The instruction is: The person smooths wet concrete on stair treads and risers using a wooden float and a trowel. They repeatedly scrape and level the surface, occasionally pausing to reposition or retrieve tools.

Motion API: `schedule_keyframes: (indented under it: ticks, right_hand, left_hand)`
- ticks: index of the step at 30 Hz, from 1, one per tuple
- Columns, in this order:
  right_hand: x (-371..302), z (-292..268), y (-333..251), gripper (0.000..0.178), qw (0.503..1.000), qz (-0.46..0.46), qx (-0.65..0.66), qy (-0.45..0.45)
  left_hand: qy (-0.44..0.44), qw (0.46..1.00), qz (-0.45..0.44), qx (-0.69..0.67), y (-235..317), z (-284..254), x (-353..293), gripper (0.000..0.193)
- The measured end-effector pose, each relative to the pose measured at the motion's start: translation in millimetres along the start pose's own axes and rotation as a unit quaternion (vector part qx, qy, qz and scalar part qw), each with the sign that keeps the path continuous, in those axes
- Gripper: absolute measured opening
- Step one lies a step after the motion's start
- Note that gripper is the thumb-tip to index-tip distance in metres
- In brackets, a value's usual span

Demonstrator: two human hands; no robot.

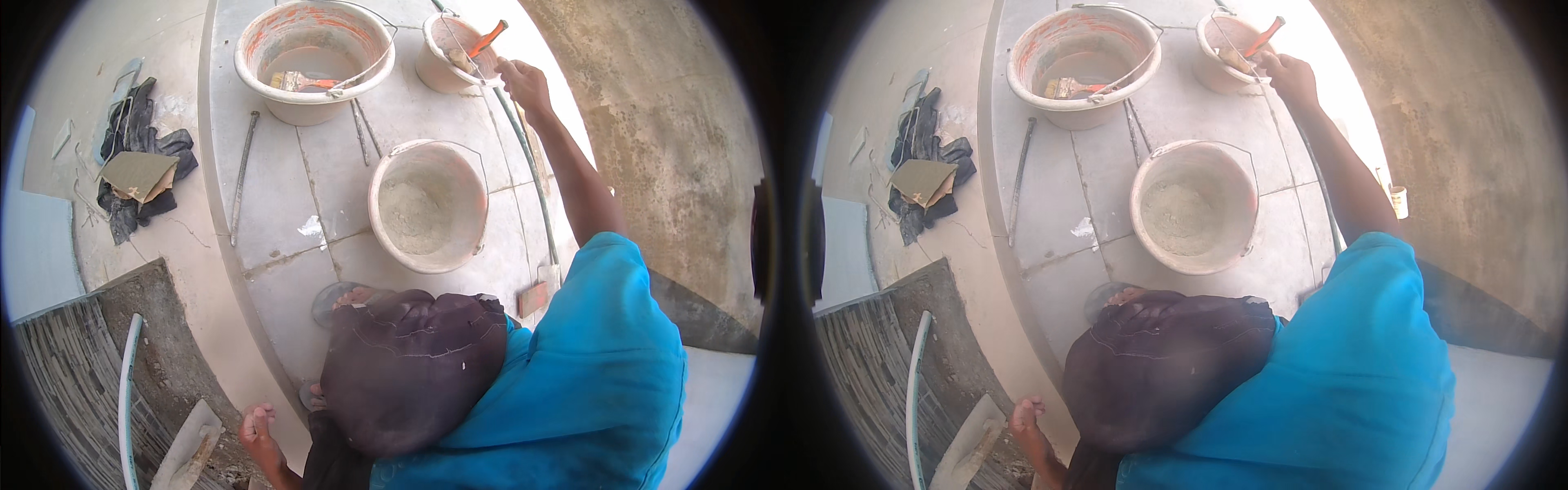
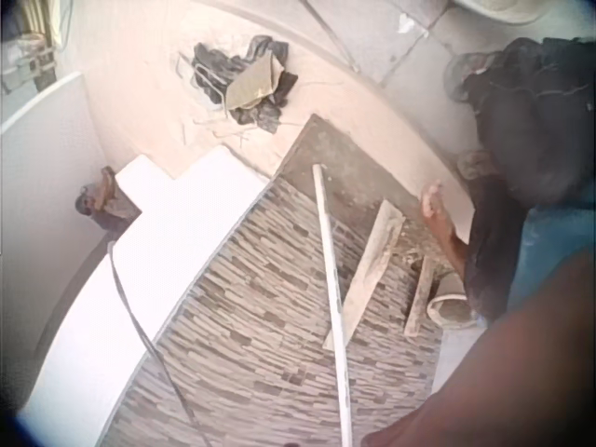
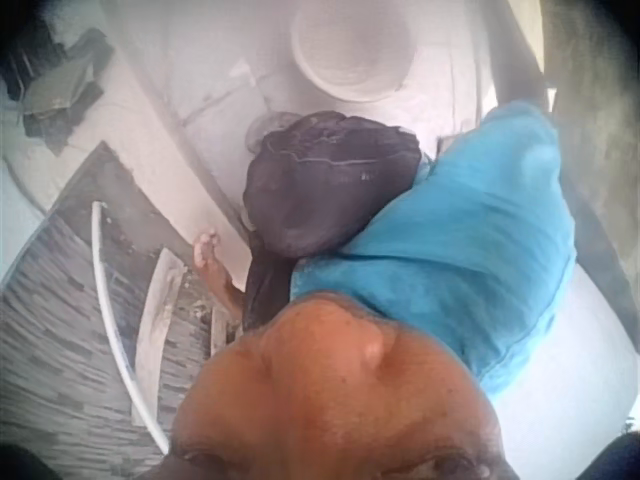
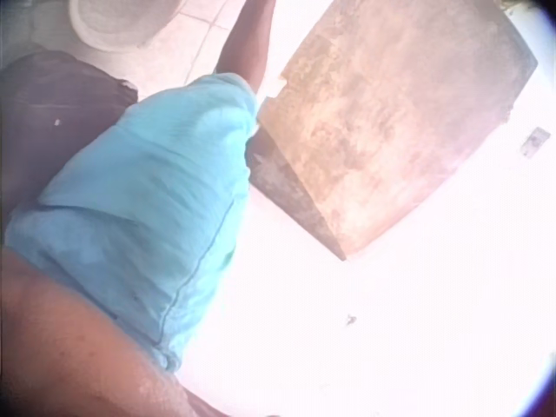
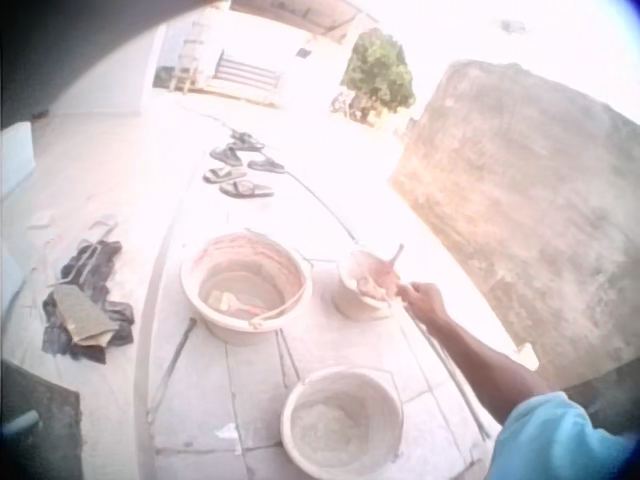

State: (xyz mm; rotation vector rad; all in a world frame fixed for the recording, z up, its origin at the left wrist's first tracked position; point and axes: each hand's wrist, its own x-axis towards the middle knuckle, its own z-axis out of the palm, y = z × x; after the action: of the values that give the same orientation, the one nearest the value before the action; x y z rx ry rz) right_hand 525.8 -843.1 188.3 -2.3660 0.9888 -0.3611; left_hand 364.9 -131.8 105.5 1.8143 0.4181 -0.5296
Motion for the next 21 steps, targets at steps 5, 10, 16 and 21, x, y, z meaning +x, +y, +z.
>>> schedule_keyframes:
  ticks: [5, 10, 16, 21]
  right_hand:
    - [-95, 17, 88, 0.081, 0.936, 0.26, 0.079, -0.223]
    - [-175, 50, 125, 0.074, 0.836, 0.351, 0.259, -0.334]
    - [-150, 74, 105, 0.065, 0.842, 0.357, 0.321, -0.247]
    - [-117, 72, 144, 0.069, 0.805, 0.38, 0.43, -0.155]
  left_hand:
    - [-0.013, 0.998, 0.02, 0.064, 33, -6, 15, 0.029]
    - [-0.006, 0.998, -0.028, 0.048, 34, -6, 28, 0.027]
    - [-0.016, 0.993, -0.037, 0.108, 37, -1, 24, 0.03]
    - [-0.024, 0.992, -0.05, 0.113, 35, 7, 14, 0.031]
